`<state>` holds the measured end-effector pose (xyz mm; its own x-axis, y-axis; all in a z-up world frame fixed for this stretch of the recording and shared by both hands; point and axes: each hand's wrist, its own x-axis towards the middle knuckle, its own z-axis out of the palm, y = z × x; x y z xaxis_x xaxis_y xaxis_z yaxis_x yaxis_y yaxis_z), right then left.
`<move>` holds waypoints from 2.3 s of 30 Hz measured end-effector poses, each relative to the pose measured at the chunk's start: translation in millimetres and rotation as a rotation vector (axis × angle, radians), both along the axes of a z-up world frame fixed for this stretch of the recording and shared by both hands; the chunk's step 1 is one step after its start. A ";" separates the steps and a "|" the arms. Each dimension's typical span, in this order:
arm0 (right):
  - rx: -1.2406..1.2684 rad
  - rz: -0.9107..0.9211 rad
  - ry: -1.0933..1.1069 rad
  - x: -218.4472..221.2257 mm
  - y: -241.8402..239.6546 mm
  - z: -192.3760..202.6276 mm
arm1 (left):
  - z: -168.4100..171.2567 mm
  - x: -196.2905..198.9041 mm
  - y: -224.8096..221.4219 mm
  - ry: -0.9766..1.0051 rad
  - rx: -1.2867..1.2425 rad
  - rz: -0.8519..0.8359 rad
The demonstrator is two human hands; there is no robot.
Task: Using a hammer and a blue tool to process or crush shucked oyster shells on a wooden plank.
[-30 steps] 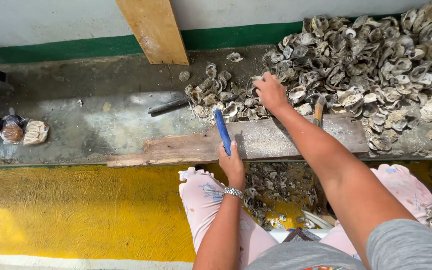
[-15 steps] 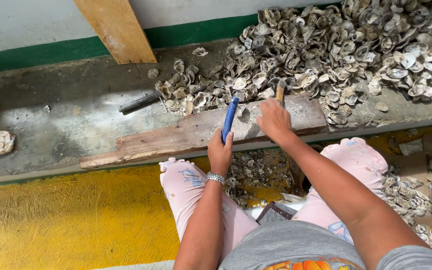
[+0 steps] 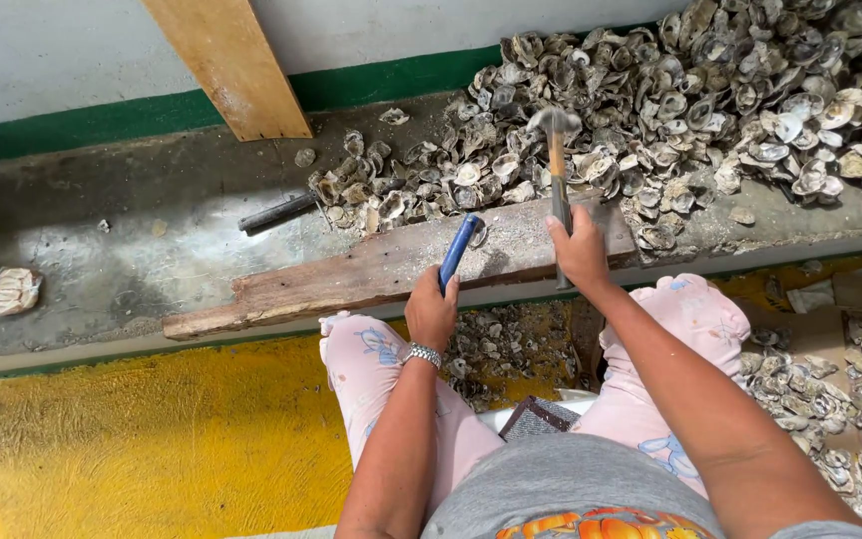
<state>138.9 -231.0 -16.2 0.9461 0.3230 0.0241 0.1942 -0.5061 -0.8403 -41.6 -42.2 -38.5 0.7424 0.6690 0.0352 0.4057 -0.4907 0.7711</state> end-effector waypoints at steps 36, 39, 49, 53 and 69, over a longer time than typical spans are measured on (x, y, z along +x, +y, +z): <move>-0.331 0.168 -0.077 17.7 -26.6 -20.1 | -13.7 -1.9 4.0 0.027 0.048 -0.138; -0.576 0.082 -0.089 40.3 -31.2 -35.2 | -15.3 -1.4 1.0 -0.029 0.047 -0.167; -0.014 0.171 0.037 36.1 11.9 -62.4 | -0.9 0.6 -0.7 0.026 -0.050 -0.338; 0.084 0.169 0.160 23.3 12.6 -57.1 | -5.1 -3.2 -1.9 0.037 0.021 -0.370; -0.140 -0.276 -0.227 20.4 -184.8 66.1 | -35.2 19.5 1.8 -0.402 -0.209 0.026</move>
